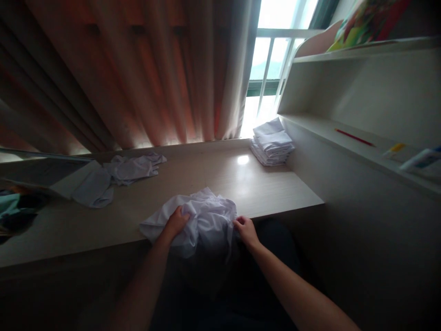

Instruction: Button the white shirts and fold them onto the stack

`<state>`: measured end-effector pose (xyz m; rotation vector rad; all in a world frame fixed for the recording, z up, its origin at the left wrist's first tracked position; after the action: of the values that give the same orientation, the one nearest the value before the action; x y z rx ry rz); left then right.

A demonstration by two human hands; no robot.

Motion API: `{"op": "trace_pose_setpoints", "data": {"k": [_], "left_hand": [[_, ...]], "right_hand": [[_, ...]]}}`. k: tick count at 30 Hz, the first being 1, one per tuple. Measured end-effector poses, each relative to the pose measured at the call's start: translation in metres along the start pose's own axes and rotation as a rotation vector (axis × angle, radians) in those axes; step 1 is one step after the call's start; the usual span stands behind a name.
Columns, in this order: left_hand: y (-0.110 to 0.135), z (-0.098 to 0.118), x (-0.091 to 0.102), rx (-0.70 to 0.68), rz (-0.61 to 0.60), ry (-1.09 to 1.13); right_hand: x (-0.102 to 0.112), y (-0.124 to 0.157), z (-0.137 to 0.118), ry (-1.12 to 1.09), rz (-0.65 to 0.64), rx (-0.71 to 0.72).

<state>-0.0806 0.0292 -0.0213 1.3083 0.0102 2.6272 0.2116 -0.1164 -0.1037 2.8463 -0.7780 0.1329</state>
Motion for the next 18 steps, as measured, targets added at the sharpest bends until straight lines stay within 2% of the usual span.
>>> {"op": "trace_pose_setpoints", "data": {"k": [3, 6, 8, 10, 15, 18], "left_hand": [[0.003, 0.023, 0.008, -0.052, -0.038, -0.069], [0.004, 0.062, 0.009, -0.144, 0.031, -0.240], [-0.001, 0.086, -0.009, -0.189, -0.015, -0.256], [-0.012, 0.100, -0.033, -0.187, -0.103, -0.205], [-0.042, 0.112, -0.082, -0.206, -0.322, -0.047], [-0.050, 0.118, -0.093, -0.239, -0.413, 0.108]], "right_hand": [[0.001, 0.005, 0.002, -0.111, -0.007, -0.022], [0.002, 0.009, 0.002, -0.243, -0.035, -0.063], [0.002, 0.010, 0.001, -0.325, -0.086, -0.107], [0.002, 0.011, -0.003, -0.393, -0.149, -0.151], [0.012, 0.016, -0.010, -0.507, -0.260, -0.214], [0.018, 0.019, -0.011, -0.554, -0.270, -0.234]]}}
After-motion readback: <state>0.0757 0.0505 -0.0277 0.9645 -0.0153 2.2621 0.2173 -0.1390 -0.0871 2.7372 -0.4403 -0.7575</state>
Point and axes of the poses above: each hand's wrist, its own y-axis away from the middle knuckle, its own x-axis out of the back of the hand, z = x × y, the point moved 10 cm from there along -y, towards the middle knuckle
